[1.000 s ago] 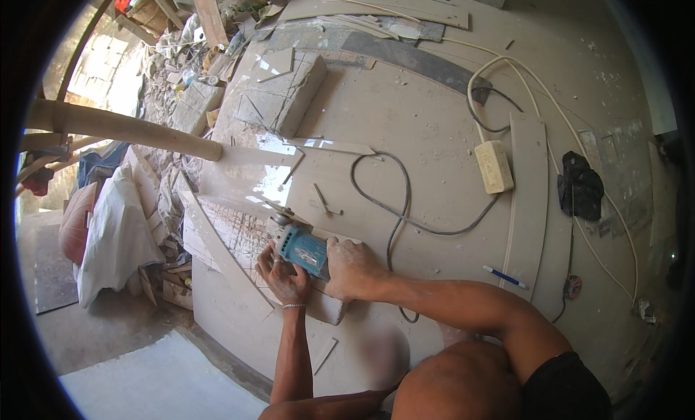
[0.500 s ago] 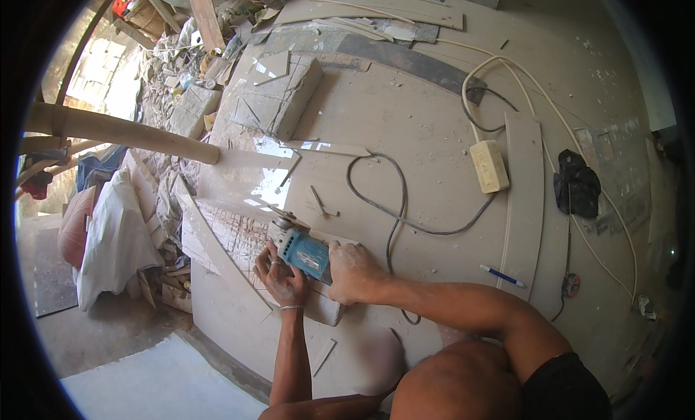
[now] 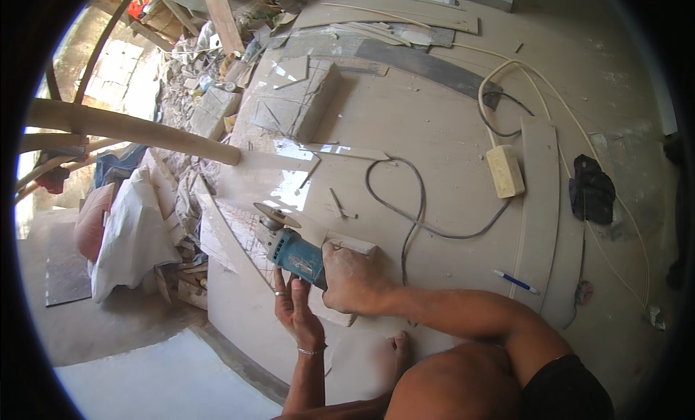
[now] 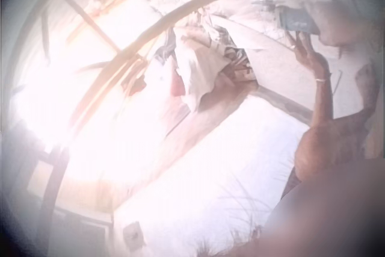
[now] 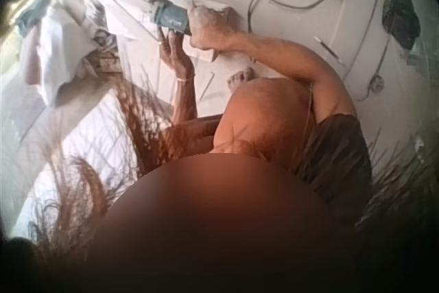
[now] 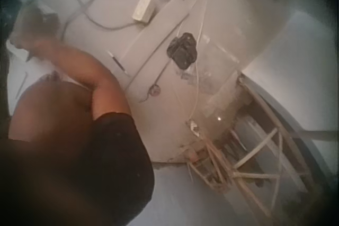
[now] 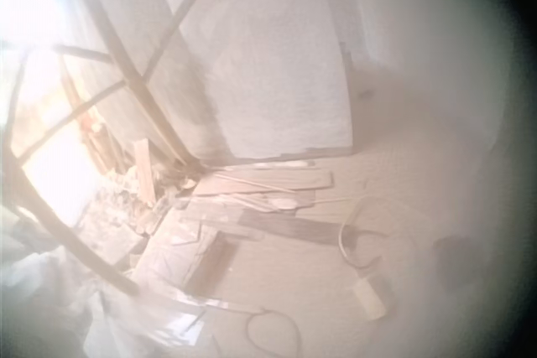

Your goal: The person uses an angle grinder to cut small rectangular tiles on the floor. They measure and mark the tiles with a tape measure and pen, then cut along the marked lines. The person handles the tiles and tools directly with their hands.

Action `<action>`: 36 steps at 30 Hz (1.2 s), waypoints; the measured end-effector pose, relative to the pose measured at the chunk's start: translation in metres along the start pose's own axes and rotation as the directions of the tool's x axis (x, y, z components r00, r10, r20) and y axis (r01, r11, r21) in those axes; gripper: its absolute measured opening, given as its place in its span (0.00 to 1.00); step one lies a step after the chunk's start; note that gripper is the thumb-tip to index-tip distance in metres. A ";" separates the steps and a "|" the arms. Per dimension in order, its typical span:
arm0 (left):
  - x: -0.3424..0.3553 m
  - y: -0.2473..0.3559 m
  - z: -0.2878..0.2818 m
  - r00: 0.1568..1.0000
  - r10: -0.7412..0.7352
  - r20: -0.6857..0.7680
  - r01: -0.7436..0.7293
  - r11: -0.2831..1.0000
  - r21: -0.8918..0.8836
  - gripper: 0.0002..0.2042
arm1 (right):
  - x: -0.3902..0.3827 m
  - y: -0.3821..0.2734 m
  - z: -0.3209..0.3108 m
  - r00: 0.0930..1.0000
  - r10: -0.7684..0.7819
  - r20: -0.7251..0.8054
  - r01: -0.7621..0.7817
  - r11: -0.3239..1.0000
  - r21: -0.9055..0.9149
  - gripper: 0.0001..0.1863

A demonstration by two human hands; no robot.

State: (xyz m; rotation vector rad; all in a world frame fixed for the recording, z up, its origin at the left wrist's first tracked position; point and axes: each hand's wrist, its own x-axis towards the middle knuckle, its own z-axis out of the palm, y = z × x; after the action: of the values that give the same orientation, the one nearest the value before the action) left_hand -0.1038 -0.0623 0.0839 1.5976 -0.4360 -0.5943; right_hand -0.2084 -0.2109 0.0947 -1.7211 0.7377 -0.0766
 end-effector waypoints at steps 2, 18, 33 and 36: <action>-0.005 0.016 0.011 0.999 -0.023 -0.022 0.023 0.999 0.035 0.36 | 0.003 -0.010 0.008 0.999 -0.050 0.013 0.049 0.998 0.027 0.26; -0.018 0.036 0.024 0.998 -0.027 -0.057 0.024 0.998 -0.055 0.36 | -0.011 -0.021 0.021 0.999 -0.036 0.002 0.036 0.999 -0.014 0.24; -0.002 0.032 0.046 0.894 -0.426 0.137 0.442 0.890 -0.117 0.21 | -0.034 -0.005 -0.008 0.999 -0.020 -0.045 0.014 0.992 -0.128 0.38; 0.008 0.028 0.055 0.872 -0.391 0.295 0.446 0.883 -0.147 0.20 | -0.041 0.003 -0.027 0.997 0.001 -0.076 -0.001 1.000 -0.005 0.45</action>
State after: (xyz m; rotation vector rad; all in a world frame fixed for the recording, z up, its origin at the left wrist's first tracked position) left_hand -0.1290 -0.1137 0.1075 1.4183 -0.1994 -1.1561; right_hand -0.2539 -0.2132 0.1131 -1.7303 0.7949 -0.1401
